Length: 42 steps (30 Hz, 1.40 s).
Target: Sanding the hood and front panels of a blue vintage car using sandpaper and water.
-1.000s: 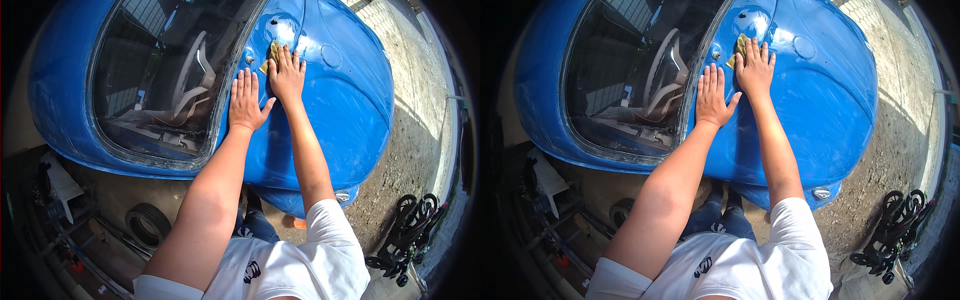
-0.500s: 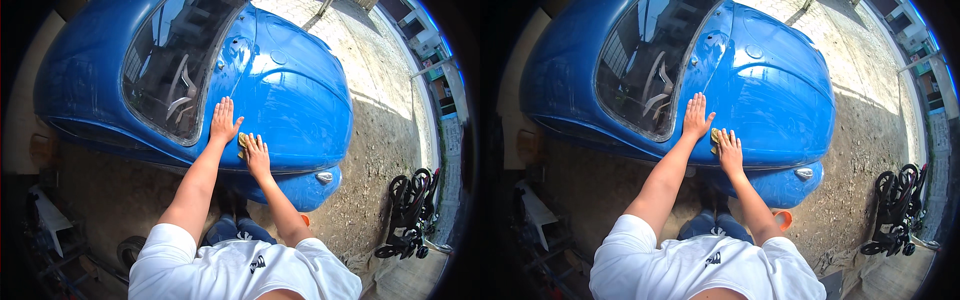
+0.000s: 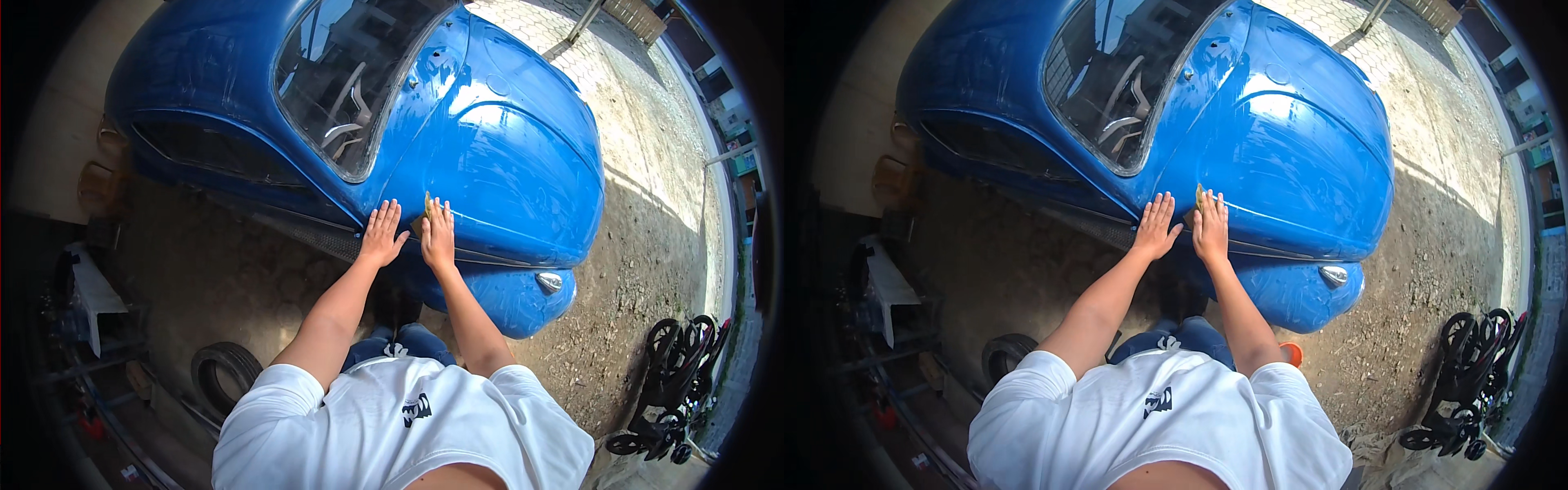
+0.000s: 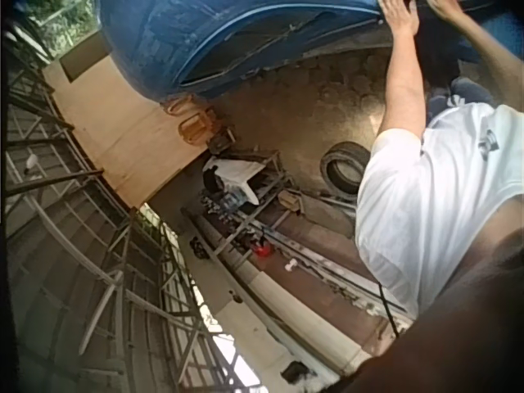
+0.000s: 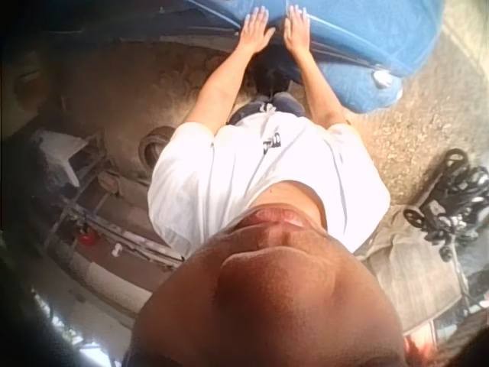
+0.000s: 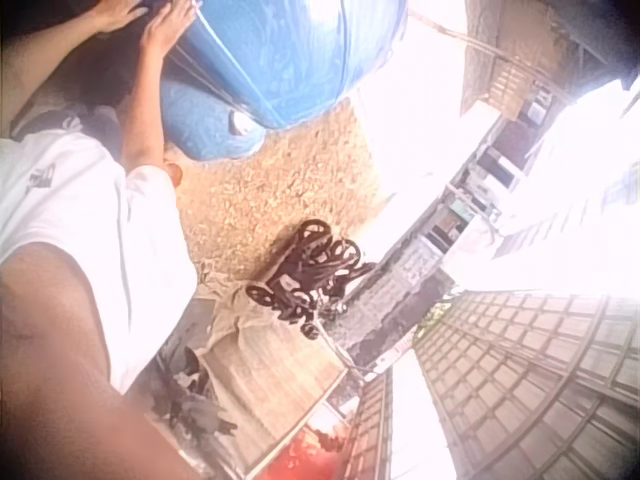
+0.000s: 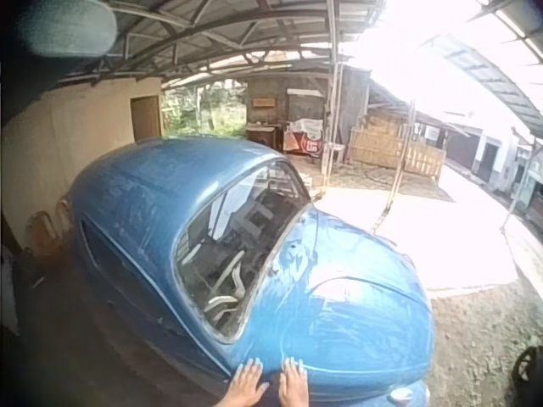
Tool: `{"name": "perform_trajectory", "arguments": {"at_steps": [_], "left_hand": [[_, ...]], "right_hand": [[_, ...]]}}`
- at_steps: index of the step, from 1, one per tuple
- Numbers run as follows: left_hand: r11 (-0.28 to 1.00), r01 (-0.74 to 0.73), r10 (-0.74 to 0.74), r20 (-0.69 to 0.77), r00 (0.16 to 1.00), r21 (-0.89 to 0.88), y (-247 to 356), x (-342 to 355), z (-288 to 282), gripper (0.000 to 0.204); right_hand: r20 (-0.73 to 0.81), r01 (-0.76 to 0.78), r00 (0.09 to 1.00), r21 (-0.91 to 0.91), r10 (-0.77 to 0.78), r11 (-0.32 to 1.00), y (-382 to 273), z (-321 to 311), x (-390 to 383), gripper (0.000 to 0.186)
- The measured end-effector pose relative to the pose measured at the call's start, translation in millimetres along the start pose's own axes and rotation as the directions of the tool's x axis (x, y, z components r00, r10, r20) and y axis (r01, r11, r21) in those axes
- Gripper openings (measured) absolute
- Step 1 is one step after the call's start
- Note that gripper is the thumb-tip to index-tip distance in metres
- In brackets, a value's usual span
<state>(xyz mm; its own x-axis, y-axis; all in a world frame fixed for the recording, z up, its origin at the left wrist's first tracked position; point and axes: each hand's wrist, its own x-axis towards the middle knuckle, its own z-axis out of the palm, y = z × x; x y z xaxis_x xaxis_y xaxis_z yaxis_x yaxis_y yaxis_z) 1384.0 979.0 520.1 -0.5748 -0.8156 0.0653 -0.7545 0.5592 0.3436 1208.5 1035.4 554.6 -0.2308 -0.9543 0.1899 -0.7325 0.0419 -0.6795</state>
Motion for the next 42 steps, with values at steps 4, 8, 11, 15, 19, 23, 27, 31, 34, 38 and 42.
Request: {"name": "perform_trajectory", "arguments": {"at_steps": [4, 8, 11, 15, 19, 23, 27, 31, 34, 38, 42], "left_hand": [[0.978, 0.078, -0.119, 0.209, 0.971, 0.193, -8, -51, -14, 0.075], [0.945, 0.053, -0.145, 0.269, 0.952, 0.324, -16, -96, -29, 0.075], [0.968, 0.187, -0.223, 0.234, 0.946, 0.166, -32, -141, -33, 0.071], [0.935, 0.339, -0.351, 0.128, 0.928, 0.103, -45, -171, -31, 0.065], [0.915, 0.404, -0.402, 0.109, 0.909, 0.006, -41, -165, -22, 0.062], [0.909, 0.412, -0.405, 0.098, 0.909, -0.064, -38, -155, -19, 0.055], [0.935, 0.349, -0.344, 0.074, 0.936, -0.069, -30, -158, -9, 0.049], [0.955, 0.284, -0.257, 0.243, 0.936, -0.086, -24, -146, -8, 0.044], [0.96, 0.25, -0.197, 0.327, 0.924, -0.128, -18, -148, -6, 0.041], [0.964, 0.223, -0.196, 0.18, 0.964, -0.147, -23, -160, 4, 0.04], [0.965, 0.199, -0.186, 0.089, 0.979, -0.172, -18, -156, 2, 0.036]], "right_hand": [[0.065, 0.162, 0.984, 0.038, -0.164, 0.986, -42, 43, 16, 0.055], [0.104, 0.27, 0.962, -0.263, -0.251, 0.926, -45, 99, 27, 0.06], [0.032, 0.198, 0.979, -0.39, -0.202, 0.899, -51, 123, 45, 0.065], [-0.065, 0.041, 0.995, -0.423, -0.075, 0.905, -70, 143, 49, 0.065], [-0.024, 0.094, 0.995, -0.11, -0.097, 0.989, -70, 156, 15, 0.064], [0.041, 0.141, 0.99, -0.085, -0.138, 0.986, -71, 139, 26, 0.06], [0.006, -0.028, 1.0, 0.157, 0.028, 0.987, -111, 130, 41, 0.059], [0.207, 0.047, 0.978, -0.05, -0.036, 0.998, -87, 139, -1, 0.062], [0.192, 0.085, 0.98, -0.161, -0.053, 0.983, -87, 131, 5, 0.063], [0.105, -0.012, 0.994, -0.091, 0.021, 0.996, -104, 127, 25, 0.061], [0.047, 0.1, 0.995, -0.334, -0.089, 0.937, -92, 121, 41, 0.058]]}}
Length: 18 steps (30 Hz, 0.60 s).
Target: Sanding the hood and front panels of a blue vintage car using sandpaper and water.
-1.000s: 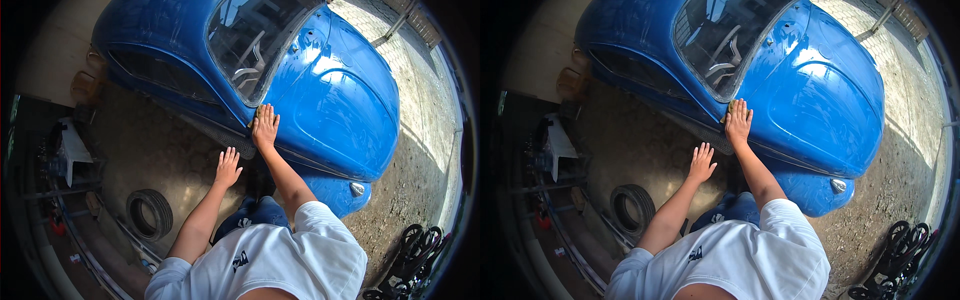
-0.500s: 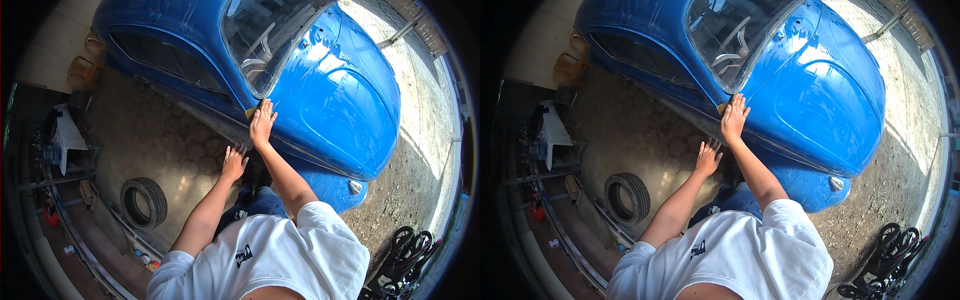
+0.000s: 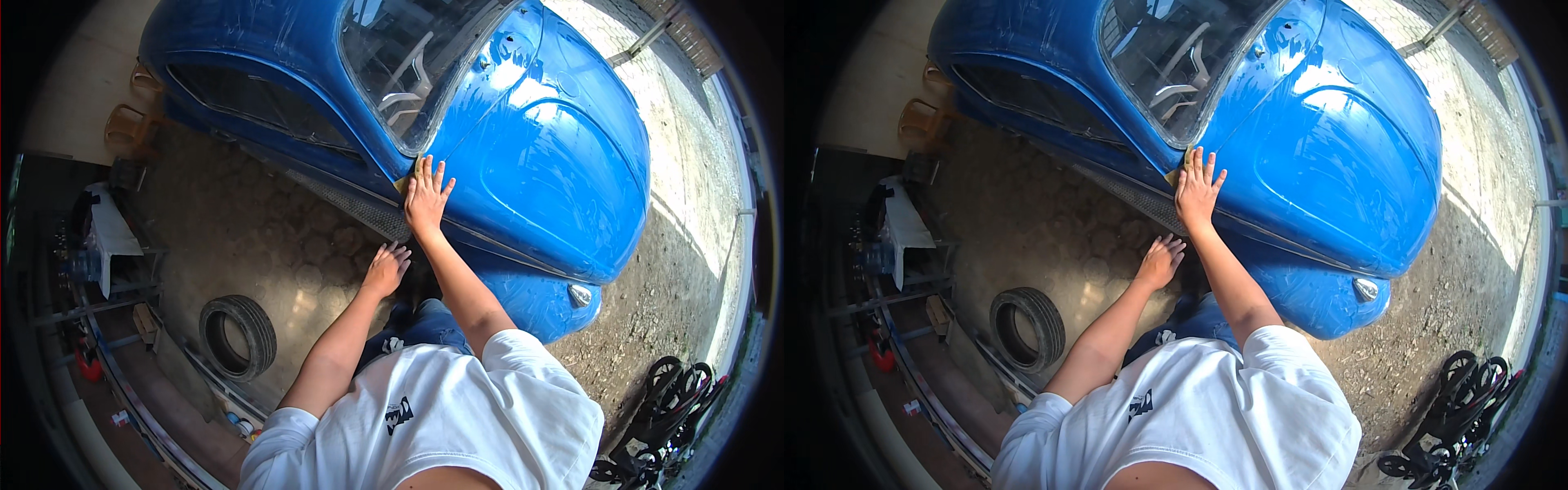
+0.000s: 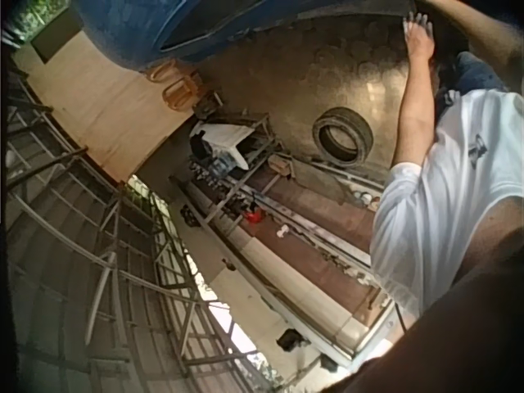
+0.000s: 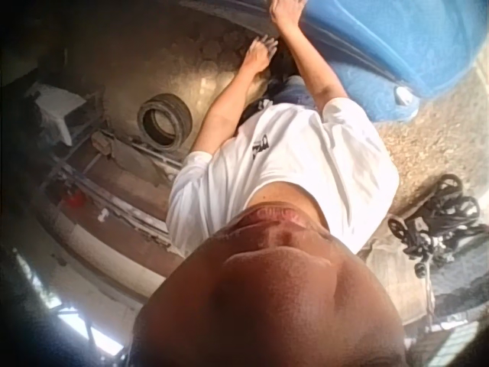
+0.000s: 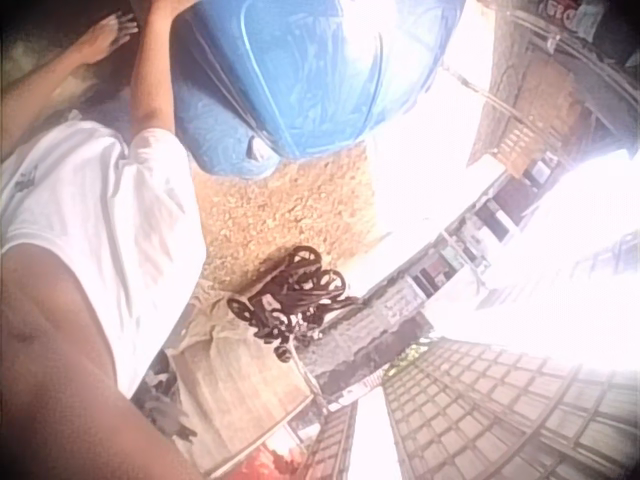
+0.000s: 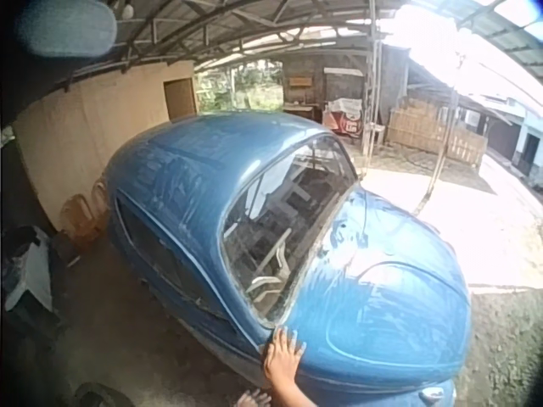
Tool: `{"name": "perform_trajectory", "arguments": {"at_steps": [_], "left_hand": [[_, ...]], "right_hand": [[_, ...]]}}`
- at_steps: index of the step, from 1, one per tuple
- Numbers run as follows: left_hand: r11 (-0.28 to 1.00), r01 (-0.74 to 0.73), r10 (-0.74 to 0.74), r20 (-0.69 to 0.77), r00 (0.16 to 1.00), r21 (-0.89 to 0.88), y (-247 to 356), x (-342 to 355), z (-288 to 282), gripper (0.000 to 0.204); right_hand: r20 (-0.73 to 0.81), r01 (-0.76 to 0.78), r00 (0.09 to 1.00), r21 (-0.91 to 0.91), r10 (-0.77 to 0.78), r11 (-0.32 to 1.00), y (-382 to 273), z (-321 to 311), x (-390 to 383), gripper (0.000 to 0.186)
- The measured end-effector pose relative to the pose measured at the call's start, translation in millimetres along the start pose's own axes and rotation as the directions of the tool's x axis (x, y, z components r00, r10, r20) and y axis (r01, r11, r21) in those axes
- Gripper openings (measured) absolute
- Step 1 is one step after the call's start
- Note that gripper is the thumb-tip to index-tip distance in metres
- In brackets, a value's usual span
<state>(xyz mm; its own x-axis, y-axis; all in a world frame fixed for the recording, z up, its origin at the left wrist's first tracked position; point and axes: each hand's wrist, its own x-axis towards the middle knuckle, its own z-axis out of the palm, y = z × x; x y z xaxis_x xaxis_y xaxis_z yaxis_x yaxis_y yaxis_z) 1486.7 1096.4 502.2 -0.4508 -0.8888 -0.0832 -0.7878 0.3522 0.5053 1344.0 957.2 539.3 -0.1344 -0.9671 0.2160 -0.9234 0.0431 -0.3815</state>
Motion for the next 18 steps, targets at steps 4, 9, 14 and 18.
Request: {"name": "perform_trajectory", "arguments": {"at_steps": [4, 9, 14, 18], "left_hand": [[0.991, -0.02, 0.023, 0.02, 1.0, -0.133, 11, 11, -10, 0.029], [0.974, -0.121, 0.061, -0.294, 0.954, -0.191, 24, 29, -3, 0.024], [0.969, -0.107, 0.022, -0.355, 0.935, -0.222, 38, 44, 1, 0.024], [0.936, -0.049, -0.038, -0.238, 0.97, -0.348, 37, 50, 3, 0.027]], "right_hand": [[0.063, 0.066, 0.996, -0.039, -0.063, 0.997, 34, 23, -34, 0.056], [-0.084, -0.075, 0.994, -0.044, 0.071, 0.996, 28, 3, 42, 0.056], [-0.038, 0.022, 0.999, 0.001, -0.022, 1.0, 30, -5, 47, 0.054], [0.003, 0.084, 0.996, 0.016, -0.084, 0.996, 49, 7, 26, 0.056]]}}
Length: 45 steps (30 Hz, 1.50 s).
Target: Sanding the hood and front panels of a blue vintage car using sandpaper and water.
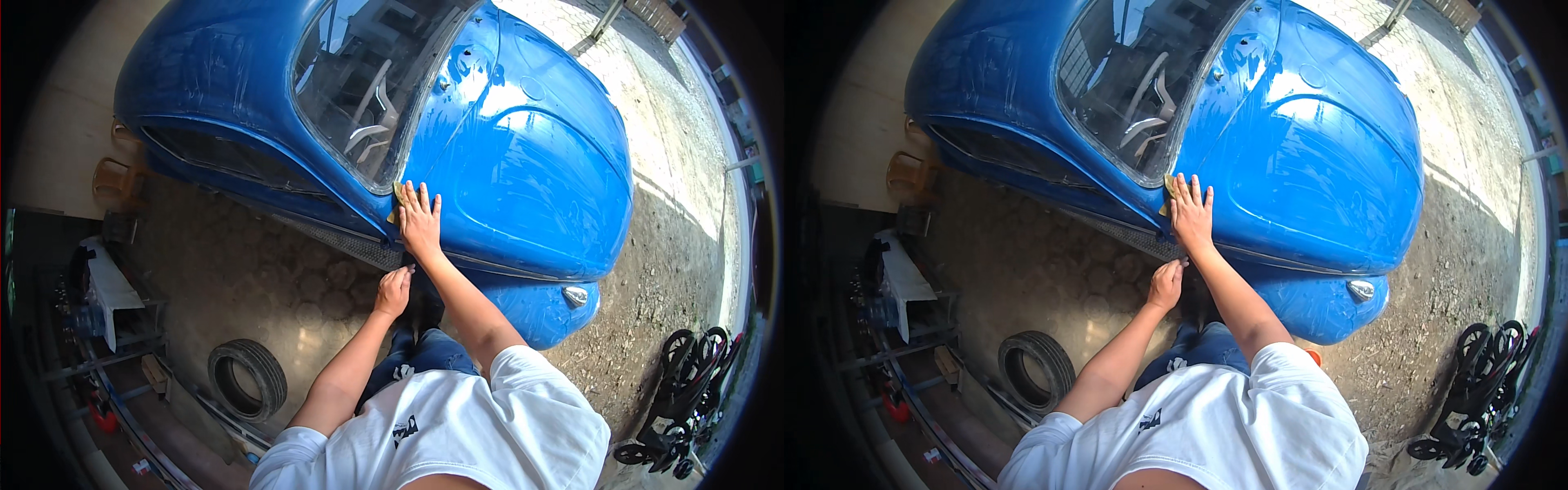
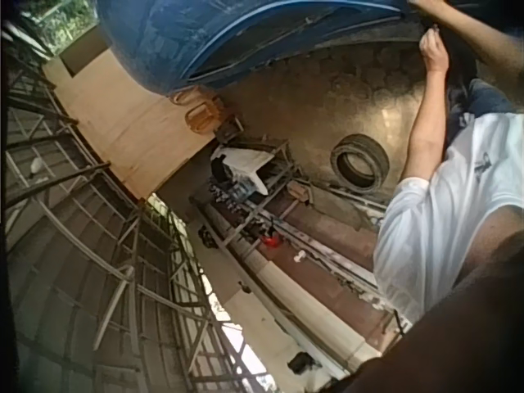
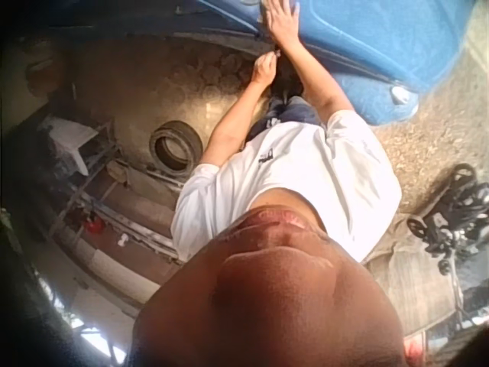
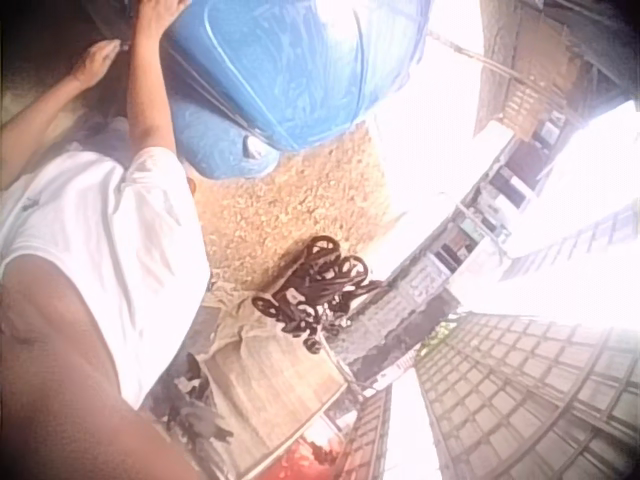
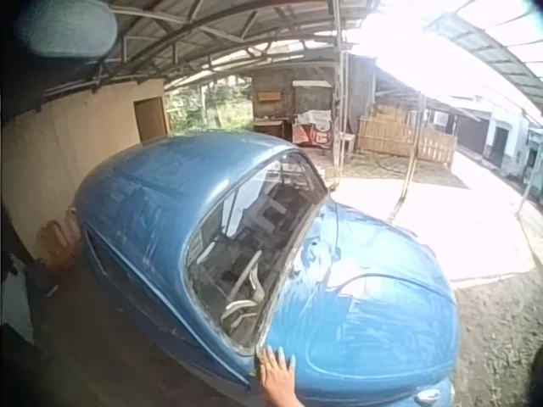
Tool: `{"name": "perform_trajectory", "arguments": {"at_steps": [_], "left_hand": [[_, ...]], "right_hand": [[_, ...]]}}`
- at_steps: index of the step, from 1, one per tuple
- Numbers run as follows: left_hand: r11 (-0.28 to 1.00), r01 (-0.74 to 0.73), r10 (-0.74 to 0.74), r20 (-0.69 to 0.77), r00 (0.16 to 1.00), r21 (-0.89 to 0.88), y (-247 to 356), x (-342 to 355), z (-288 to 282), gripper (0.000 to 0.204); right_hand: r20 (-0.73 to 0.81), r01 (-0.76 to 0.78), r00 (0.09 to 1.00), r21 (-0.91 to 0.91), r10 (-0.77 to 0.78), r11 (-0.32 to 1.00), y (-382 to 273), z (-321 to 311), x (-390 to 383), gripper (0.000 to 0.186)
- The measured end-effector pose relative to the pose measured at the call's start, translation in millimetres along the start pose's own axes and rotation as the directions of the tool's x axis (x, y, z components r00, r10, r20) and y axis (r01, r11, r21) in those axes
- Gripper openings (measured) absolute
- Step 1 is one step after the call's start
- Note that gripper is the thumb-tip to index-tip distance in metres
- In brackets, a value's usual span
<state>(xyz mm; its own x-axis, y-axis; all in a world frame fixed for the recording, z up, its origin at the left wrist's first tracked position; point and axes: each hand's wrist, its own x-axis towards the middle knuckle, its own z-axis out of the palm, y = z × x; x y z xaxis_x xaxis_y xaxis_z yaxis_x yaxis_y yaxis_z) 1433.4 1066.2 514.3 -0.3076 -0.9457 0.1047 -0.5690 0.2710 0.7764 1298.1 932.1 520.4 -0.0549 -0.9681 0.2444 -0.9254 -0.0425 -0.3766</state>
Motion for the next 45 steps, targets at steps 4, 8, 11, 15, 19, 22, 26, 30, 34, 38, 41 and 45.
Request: {"name": "perform_trajectory", "arguments": {"at_steps": [4, 8, 11, 15, 19, 22, 26, 30, 34, 38, 41, 45], "left_hand": [[0.999, 0.046, -0.046, 0.015, 0.999, -0.021, 6, 7, -1, 0.028], [0.998, 0.06, -0.058, 0.076, 0.995, -0.031, 14, 16, 0, 0.028], [0.997, 0.077, -0.075, 0.128, 0.989, -0.01, 15, 13, -2, 0.028], [0.992, 0.12, -0.109, 0.19, 0.976, -0.044, 12, 13, 2, 0.03], [0.934, 0.318, -0.241, 0.37, 0.897, -0.164, 8, 18, 1, 0.032], [0.916, 0.347, -0.228, 0.449, 0.864, -0.202, -22, 9, -5, 0.035], [0.941, 0.298, -0.152, 0.587, 0.795, -0.16, 5, 11, -13, 0.043], [0.87, 0.391, -0.18, 0.544, 0.819, -0.3, -13, -8, -27, 0.044], [0.862, 0.41, -0.201, 0.542, 0.816, -0.297, 2, -8, -37, 0.044], [0.825, 0.418, -0.18, 0.524, 0.833, -0.38, 13, -4, -35, 0.041], [0.817, 0.429, -0.172, 0.547, 0.819, -0.386, 25, 0, -32, 0.043], [0.841, 0.393, -0.135, 0.56, 0.818, -0.372, 44, 1, -31, 0.044]], "right_hand": [[-0.122, -0.083, 0.99, -0.108, 0.069, 0.991, 10, -16, 58, 0.054], [-0.092, -0.106, 0.991, -0.103, 0.097, 0.989, 13, -31, 104, 0.053], [-0.061, -0.027, 0.998, -0.078, 0.023, 0.997, 12, -29, 76, 0.052], [0.086, 0.096, 0.992, -0.094, -0.088, 0.991, 21, -42, 20, 0.05], [0.168, 0.194, 0.971, -0.155, -0.168, 0.969, 33, -66, -28, 0.049], [0.175, -0.228, 0.964, 0.166, 0.199, 0.959, 16, -86, -62, 0.049], [0.378, -0.624, 0.769, 0.618, 0.515, 0.478, 92, -72, -134, 0.05], [0.65, -0.758, 0.479, 0.645, 0.59, -0.096, 85, -137, -172, 0.046], [0.624, -0.612, 0.426, 0.732, 0.655, -0.299, 82, -163, -210, 0.044], [0.561, -0.511, 0.415, 0.795, 0.716, -0.326, 79, -165, -234, 0.039], [0.515, -0.429, 0.516, 0.847, 0.685, -0.314, 78, -164, -259, 0.04], [0.467, -0.249, 0.583, 0.881, 0.665, -0.401, 41, -205, -273, 0.055]]}}
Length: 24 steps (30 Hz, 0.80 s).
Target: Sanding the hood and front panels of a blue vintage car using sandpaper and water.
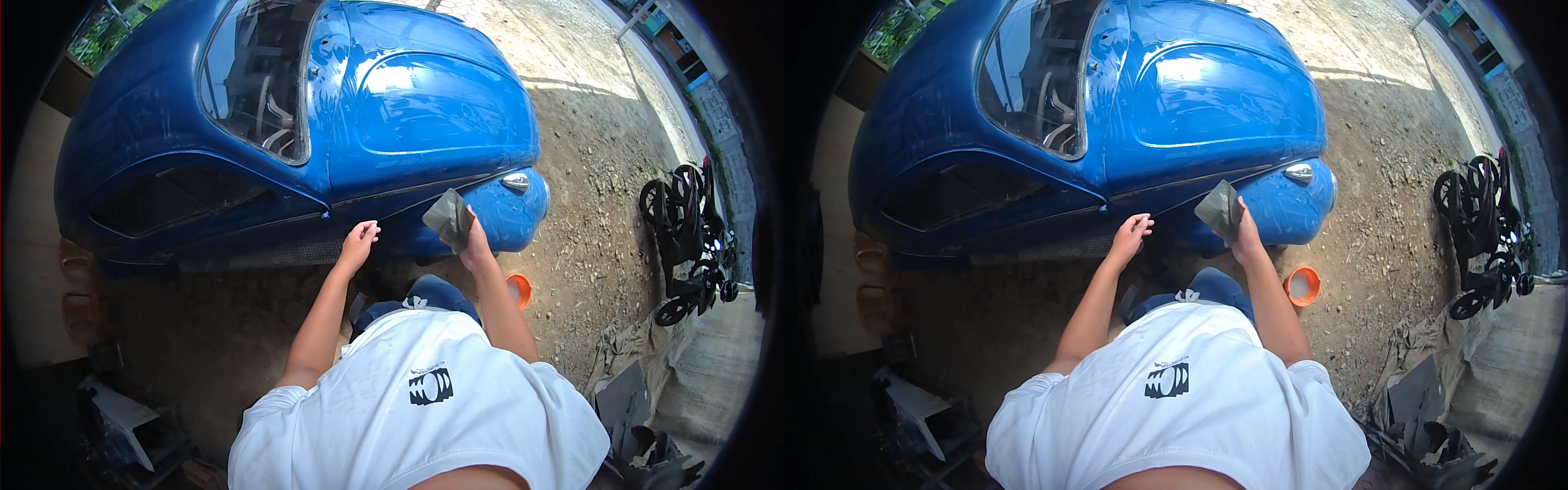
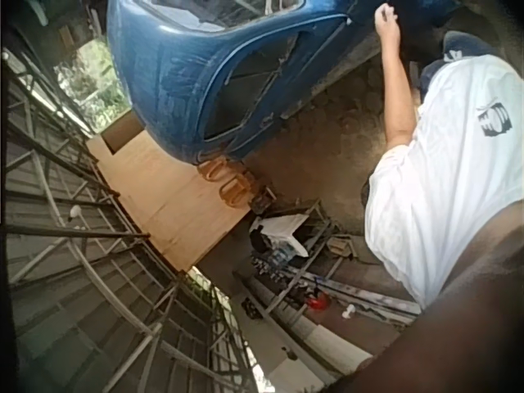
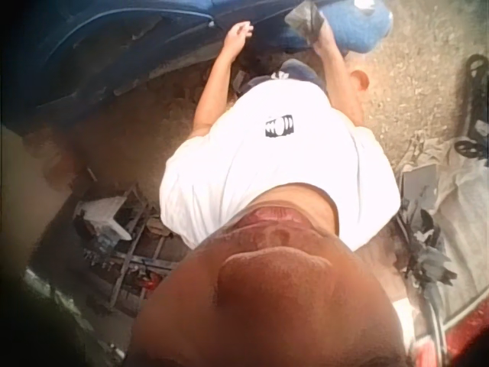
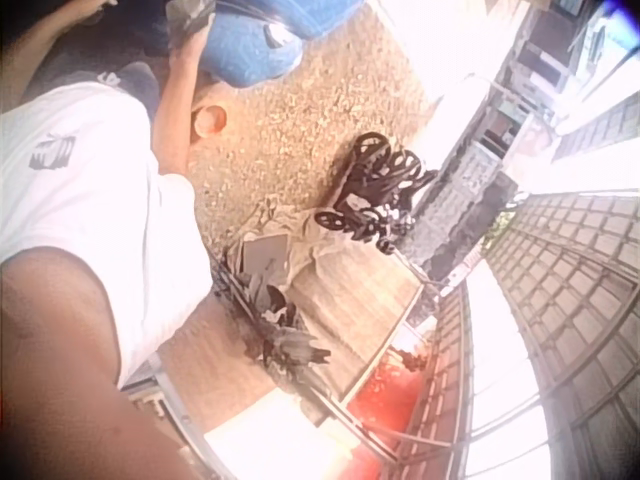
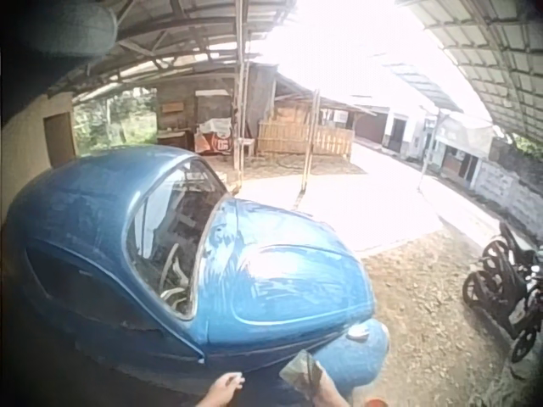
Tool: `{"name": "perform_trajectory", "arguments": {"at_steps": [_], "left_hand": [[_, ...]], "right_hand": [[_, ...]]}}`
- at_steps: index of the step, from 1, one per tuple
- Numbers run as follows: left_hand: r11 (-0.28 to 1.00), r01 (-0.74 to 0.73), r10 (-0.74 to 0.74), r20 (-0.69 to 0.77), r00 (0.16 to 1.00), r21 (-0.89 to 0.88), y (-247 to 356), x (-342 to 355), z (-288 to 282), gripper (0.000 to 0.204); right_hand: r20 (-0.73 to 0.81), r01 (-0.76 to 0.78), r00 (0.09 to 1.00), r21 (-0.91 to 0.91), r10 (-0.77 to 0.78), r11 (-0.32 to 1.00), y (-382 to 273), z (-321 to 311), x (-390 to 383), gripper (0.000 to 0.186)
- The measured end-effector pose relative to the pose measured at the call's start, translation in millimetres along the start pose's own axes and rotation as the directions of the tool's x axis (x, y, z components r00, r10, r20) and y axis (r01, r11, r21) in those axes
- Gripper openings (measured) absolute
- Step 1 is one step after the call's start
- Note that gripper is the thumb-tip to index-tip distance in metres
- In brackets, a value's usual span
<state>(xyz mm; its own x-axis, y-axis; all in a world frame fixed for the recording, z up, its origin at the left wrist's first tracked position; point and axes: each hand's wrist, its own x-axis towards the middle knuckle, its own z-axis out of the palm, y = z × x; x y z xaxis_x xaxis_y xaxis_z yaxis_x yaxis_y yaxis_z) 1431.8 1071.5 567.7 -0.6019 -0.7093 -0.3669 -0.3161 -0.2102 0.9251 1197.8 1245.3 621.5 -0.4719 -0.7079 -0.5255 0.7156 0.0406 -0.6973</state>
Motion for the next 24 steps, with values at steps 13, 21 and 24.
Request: {"name": "perform_trajectory", "arguments": {"at_steps": [13, 21, 24], "left_hand": [[0.991, -0.054, -0.007, 0.448, 0.894, 0.122, 52, -46, 157, 0.053], [0.93, -0.166, -0.109, 0.677, 0.728, 0.328, 50, -87, 309, 0.033], [0.883, -0.335, -0.005, 0.719, 0.695, 0.33, 46, -112, 361, 0.033]], "right_hand": [[0.007, 0.103, 0.995, -0.174, -0.103, 0.979, -4, -106, -122, 0.055], [-0.243, 0.096, 0.956, -0.265, -0.163, 0.96, -7, -217, -242, 0.054], [-0.392, 0.089, 0.895, -0.305, -0.21, 0.948, 17, -272, -267, 0.051]]}}
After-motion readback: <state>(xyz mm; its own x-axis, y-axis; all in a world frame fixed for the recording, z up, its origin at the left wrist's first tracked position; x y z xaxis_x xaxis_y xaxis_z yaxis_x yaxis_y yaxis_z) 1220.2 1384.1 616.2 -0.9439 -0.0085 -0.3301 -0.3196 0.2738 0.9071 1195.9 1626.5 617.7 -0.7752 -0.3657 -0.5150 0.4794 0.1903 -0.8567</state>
